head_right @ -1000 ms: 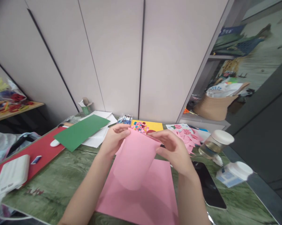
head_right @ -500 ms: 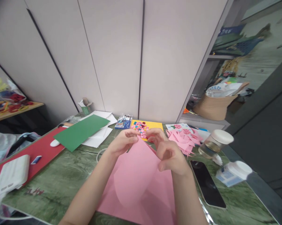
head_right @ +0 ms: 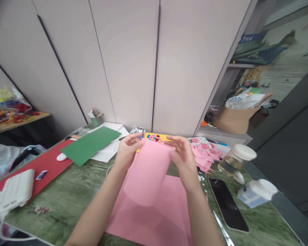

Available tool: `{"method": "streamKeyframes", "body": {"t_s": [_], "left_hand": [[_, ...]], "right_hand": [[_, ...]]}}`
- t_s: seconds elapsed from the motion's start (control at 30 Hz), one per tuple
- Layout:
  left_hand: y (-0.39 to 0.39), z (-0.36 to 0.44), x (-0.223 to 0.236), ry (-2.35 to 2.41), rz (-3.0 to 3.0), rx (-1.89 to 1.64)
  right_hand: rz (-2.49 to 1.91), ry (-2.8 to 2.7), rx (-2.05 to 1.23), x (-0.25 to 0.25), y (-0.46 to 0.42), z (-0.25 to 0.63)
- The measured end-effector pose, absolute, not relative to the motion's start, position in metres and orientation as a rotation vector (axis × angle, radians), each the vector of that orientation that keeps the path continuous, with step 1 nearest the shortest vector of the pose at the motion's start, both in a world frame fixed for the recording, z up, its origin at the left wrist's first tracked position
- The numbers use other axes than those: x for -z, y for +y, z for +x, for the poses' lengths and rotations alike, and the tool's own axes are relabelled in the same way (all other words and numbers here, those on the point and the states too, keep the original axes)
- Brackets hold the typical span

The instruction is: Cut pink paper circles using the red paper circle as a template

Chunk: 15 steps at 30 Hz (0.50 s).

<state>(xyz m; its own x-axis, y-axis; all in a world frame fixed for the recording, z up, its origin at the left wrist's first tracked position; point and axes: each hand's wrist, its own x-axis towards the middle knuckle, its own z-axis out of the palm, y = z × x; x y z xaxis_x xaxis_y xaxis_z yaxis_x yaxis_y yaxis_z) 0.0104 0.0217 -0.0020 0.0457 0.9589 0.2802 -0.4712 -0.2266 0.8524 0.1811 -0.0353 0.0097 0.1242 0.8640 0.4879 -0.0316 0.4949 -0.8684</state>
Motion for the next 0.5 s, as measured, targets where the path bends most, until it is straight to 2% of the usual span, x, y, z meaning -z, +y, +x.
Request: {"method": "streamKeyframes", "body": {"t_s": [0.17,0.5], "left_hand": [[0.014,0.009,-0.004,0.747,1.202,-1.610],[-0.003,0.008,-0.012,0.830,1.307,-1.562]], "right_hand": [[-1.081,-1.300,-0.810,-0.006,-0.027,0.188],[-1.148,-1.263,-0.725,-0.007,-0.032,0.204]]}}
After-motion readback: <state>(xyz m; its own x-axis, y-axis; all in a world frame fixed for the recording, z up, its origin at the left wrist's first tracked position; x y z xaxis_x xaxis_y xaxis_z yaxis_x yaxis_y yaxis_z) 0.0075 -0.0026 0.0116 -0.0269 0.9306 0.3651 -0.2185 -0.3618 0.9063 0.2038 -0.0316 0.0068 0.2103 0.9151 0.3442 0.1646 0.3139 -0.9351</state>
